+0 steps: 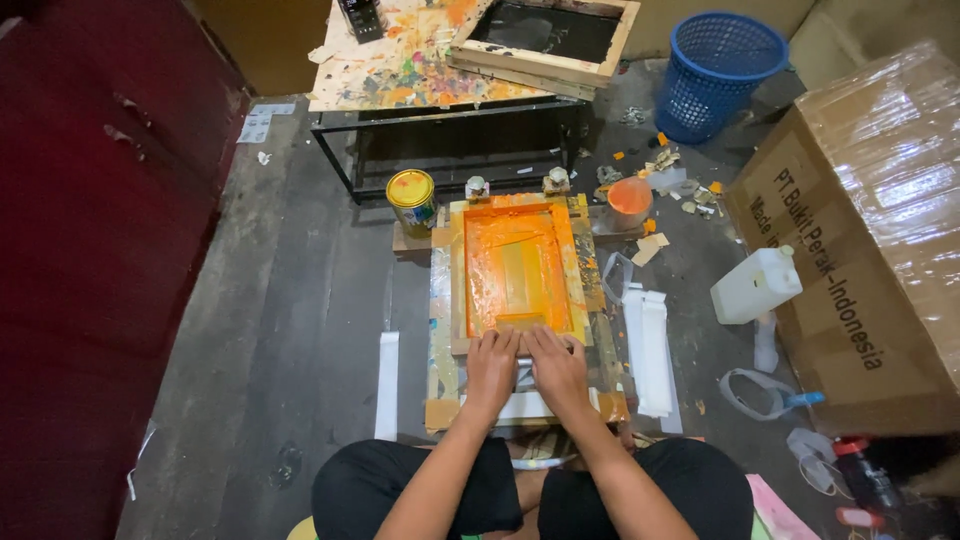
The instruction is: Preparing a screen printing frame with tape and using a squeegee to spread orange ink across the mesh.
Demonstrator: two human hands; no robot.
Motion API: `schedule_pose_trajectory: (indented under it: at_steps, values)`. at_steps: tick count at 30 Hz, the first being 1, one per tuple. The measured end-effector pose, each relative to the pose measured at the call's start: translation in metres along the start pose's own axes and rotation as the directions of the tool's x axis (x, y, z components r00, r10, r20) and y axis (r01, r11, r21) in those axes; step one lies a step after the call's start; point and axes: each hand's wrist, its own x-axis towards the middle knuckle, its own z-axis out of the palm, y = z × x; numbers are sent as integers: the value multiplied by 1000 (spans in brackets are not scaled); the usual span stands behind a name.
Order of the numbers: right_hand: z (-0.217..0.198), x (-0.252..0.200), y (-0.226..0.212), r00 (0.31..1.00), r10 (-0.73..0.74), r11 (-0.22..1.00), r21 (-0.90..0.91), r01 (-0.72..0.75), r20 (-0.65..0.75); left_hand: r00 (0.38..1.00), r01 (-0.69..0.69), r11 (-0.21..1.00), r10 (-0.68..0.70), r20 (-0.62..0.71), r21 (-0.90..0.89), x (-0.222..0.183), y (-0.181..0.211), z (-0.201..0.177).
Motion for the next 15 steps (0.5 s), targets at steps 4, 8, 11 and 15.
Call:
schedule_pose_trajectory:
  at_steps: [4, 8, 11, 15]
  values:
    - [6, 0, 1, 998, -23, 999, -42, 21, -59, 994, -16, 1000, 19, -104, 25, -5, 1, 5]
    - [15, 2, 4, 980, -48, 996, -89, 32, -192, 982, -40, 998, 49, -183, 51, -9, 2, 9]
    - [18, 5, 6, 961, -80, 993, -107, 53, -265, 981, -42, 998, 51, -186, 51, -11, -2, 19]
    - [21, 5, 7, 944, -116, 988, -133, 77, -311, 985, -39, 999, 44, -166, 37, -14, -5, 26]
